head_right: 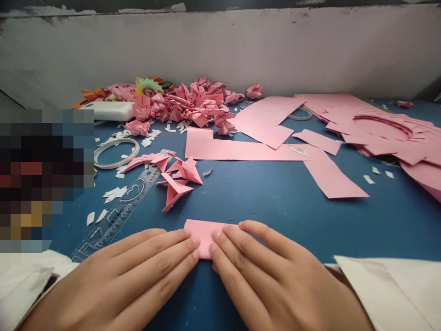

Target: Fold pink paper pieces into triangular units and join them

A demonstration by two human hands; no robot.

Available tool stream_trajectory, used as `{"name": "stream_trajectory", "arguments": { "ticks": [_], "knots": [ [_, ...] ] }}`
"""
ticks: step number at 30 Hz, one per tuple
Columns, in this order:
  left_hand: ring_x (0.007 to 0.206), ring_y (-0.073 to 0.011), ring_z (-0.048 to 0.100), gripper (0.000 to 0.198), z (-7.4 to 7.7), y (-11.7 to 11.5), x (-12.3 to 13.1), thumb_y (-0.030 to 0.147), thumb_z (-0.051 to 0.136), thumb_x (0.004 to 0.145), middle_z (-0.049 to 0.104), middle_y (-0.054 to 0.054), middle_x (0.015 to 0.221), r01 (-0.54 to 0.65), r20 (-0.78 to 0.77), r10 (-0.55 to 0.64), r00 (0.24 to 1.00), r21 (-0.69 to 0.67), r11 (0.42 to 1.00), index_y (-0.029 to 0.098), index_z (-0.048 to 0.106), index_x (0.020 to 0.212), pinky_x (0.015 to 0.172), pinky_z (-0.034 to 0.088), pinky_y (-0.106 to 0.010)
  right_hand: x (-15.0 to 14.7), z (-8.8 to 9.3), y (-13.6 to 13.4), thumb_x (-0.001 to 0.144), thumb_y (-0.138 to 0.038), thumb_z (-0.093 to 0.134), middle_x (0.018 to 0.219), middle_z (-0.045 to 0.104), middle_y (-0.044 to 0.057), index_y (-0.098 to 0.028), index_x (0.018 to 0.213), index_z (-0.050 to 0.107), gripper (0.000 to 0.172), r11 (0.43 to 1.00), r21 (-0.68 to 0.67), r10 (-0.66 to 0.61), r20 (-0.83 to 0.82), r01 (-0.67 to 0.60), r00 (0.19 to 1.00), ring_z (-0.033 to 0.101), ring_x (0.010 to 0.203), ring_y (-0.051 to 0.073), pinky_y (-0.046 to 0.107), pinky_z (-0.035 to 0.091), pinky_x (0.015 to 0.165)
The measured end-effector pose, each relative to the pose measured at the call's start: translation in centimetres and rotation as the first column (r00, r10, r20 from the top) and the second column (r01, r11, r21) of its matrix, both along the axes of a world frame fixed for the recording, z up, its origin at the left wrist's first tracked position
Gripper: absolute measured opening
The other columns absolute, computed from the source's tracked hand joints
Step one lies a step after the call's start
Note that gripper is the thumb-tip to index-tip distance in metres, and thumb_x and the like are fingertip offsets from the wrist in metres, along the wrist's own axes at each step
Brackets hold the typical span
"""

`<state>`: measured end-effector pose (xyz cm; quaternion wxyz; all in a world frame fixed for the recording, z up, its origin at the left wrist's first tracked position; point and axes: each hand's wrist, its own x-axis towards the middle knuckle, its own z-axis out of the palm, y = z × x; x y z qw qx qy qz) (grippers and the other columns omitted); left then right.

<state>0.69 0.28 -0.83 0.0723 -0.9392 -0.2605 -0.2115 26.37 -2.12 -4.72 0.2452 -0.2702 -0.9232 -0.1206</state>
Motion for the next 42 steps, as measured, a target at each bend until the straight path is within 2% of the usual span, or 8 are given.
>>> {"name": "stream_trajectory", "arguments": {
  "ticks": [3,6,10,20,28,37,40,42],
  "knots": [
    [0.112,-0.0276,0.075,0.033,0.2,0.0,-0.1,0.042,0.058,0.107,0.078,-0.015,0.119,0.009,0.015,-0.009,1.0,-0.01,1.0,0.019,0.074,0.125,0.096,0.065,-0.04,0.2,0.0,-0.1,0.107,-0.01,0.032,0.152,0.06,0.013,-0.008,0.139,0.062,0.044,1.0,0.016,-0.003,0.037,0.002,0.999,0.053,0.143,0.025,0.045,0.04,0.123],
    [0.109,-0.0233,0.076,0.027,0.4,-0.1,-0.3,0.025,0.052,0.11,0.081,-0.012,0.114,0.039,0.026,-0.039,0.999,-0.033,0.999,0.015,0.076,0.118,0.095,0.065,-0.034,0.2,0.1,-0.2,0.107,-0.011,0.033,0.153,0.058,0.013,-0.007,0.141,0.06,0.044,1.0,0.026,-0.011,0.065,0.01,0.998,0.054,0.143,0.025,0.044,0.042,0.122],
    [0.107,-0.0215,0.078,0.039,0.7,-0.1,-0.4,0.008,0.037,0.112,0.082,-0.009,0.112,0.072,0.047,-0.069,0.996,-0.066,0.995,0.007,0.077,0.111,0.093,0.066,-0.032,0.0,0.2,-0.3,0.104,-0.008,0.032,0.152,0.059,0.014,-0.009,0.14,0.062,0.047,0.998,0.051,-0.038,0.089,0.034,0.995,0.057,0.14,0.026,0.044,0.05,0.116],
    [0.111,-0.0234,0.077,0.041,0.9,-0.3,-0.4,0.009,0.037,0.112,0.081,-0.008,0.115,0.062,0.013,-0.061,0.998,-0.072,0.996,0.007,0.077,0.112,0.09,0.066,-0.034,0.1,0.2,-0.3,0.099,-0.004,0.037,0.153,0.058,0.013,-0.009,0.141,0.06,0.048,0.999,0.042,-0.034,0.103,0.029,0.994,0.055,0.143,0.026,0.044,0.052,0.115],
    [0.104,-0.0245,0.079,0.04,0.9,-0.2,-0.2,0.004,0.039,0.109,0.083,-0.01,0.107,0.046,0.021,-0.045,0.999,-0.043,0.998,0.007,0.079,0.105,0.084,0.067,-0.034,0.3,0.2,-0.2,0.099,-0.003,0.037,0.156,0.056,0.013,-0.008,0.144,0.056,0.049,0.999,0.023,-0.027,0.108,0.024,0.994,0.051,0.145,0.026,0.045,0.041,0.123],
    [0.086,-0.0237,0.079,0.041,1.2,-0.3,-0.2,0.0,0.041,0.105,0.082,-0.014,0.098,0.075,0.0,-0.075,0.997,0.018,0.997,0.006,0.079,0.093,0.078,0.067,-0.035,0.2,0.3,0.0,0.096,-0.002,0.037,0.148,0.063,0.012,-0.011,0.137,0.063,0.05,0.999,0.045,-0.013,0.124,0.008,0.992,0.061,0.135,0.026,0.046,0.057,0.108],
    [0.087,-0.0231,0.079,0.044,1.0,-0.2,-0.1,0.0,0.038,0.106,0.082,-0.012,0.096,0.068,0.014,-0.069,0.998,0.015,0.998,0.007,0.079,0.092,0.078,0.066,-0.034,0.2,0.2,-0.2,0.097,-0.003,0.037,0.152,0.06,0.012,-0.011,0.141,0.06,0.051,1.0,0.02,-0.021,0.109,0.019,0.994,0.059,0.138,0.026,0.047,0.053,0.112],
    [0.086,-0.0229,0.079,0.044,0.9,-0.2,-0.1,0.001,0.037,0.107,0.082,-0.01,0.094,0.067,0.013,-0.067,0.998,0.002,0.998,0.007,0.079,0.092,0.077,0.065,-0.034,0.2,0.1,-0.2,0.098,-0.003,0.037,0.155,0.057,0.011,-0.01,0.143,0.058,0.05,1.0,0.007,-0.024,0.092,0.023,0.995,0.055,0.142,0.025,0.048,0.045,0.119]
  ]
}}
